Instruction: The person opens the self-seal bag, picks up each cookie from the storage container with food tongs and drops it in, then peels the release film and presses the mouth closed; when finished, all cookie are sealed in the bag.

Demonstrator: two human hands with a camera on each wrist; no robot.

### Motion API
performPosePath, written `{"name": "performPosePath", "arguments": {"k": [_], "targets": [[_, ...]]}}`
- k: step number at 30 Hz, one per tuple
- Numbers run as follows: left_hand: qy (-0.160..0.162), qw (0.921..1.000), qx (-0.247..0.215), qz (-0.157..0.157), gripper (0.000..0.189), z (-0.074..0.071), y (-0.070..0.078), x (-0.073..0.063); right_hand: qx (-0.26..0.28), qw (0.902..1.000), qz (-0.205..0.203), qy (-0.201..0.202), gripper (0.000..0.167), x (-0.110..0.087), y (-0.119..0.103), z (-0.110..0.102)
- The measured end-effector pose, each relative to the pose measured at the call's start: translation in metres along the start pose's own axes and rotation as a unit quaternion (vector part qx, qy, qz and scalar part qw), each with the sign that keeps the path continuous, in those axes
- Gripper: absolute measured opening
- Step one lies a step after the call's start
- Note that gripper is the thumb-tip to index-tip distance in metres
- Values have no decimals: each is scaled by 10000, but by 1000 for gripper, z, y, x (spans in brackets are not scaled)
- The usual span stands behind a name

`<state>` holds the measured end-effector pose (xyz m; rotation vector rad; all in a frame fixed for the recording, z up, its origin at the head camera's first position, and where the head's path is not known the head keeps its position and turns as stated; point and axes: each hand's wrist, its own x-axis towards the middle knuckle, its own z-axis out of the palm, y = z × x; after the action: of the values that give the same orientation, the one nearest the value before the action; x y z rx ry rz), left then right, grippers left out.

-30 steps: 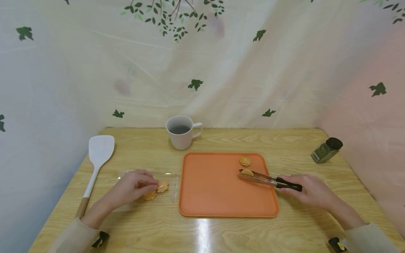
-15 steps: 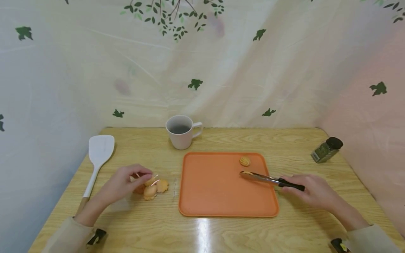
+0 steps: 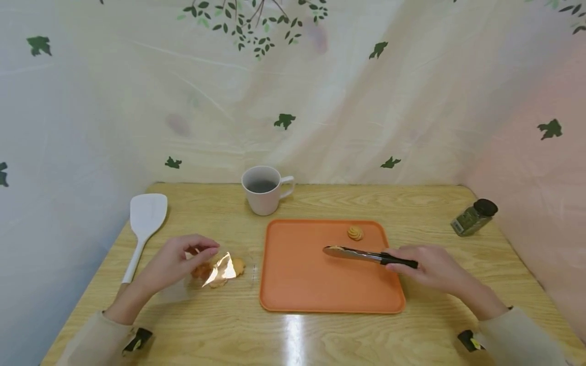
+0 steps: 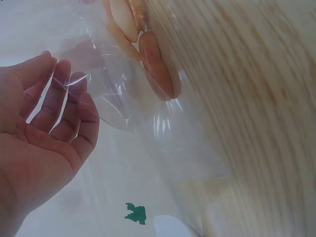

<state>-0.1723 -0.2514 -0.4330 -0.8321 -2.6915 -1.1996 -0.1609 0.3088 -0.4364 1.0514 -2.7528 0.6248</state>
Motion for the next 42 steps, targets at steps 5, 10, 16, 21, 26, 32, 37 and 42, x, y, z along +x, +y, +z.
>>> {"name": "performPosePath", "arguments": {"k": [5, 10, 16, 21, 26, 32, 37, 42], "targets": [[-57, 10000, -17, -49, 11, -1, 2, 1, 274, 9988, -352, -220, 33, 34, -19, 13], [-104, 9999, -52, -57, 10, -1, 3, 1, 274, 9959, -790, -355, 34, 72, -46, 27], [-114, 9999, -23, -66, 10, -2, 4, -1, 256, 9931, -884, -729, 35, 111, -76, 40], [-150, 9997, -140, -97, 11, -3, 4, -2, 336, 9900, -1021, -914, 30, 135, -94, 52], [-154, 9995, -255, -74, 10, -3, 4, -1, 301, 9877, -1182, -983, 21, 153, -104, 68], [-176, 9989, -358, -245, 11, -2, 6, 1, 348, 9842, -1238, -1218, 28, 165, -114, 79], [-173, 9984, -355, -408, 13, -2, 5, 3, 383, 9823, -1251, -1341, 39, 174, -122, 86], [-242, 9967, -539, -562, 14, -2, 6, 5, 351, 9798, -1333, -1450, 41, 185, -129, 92]]}}
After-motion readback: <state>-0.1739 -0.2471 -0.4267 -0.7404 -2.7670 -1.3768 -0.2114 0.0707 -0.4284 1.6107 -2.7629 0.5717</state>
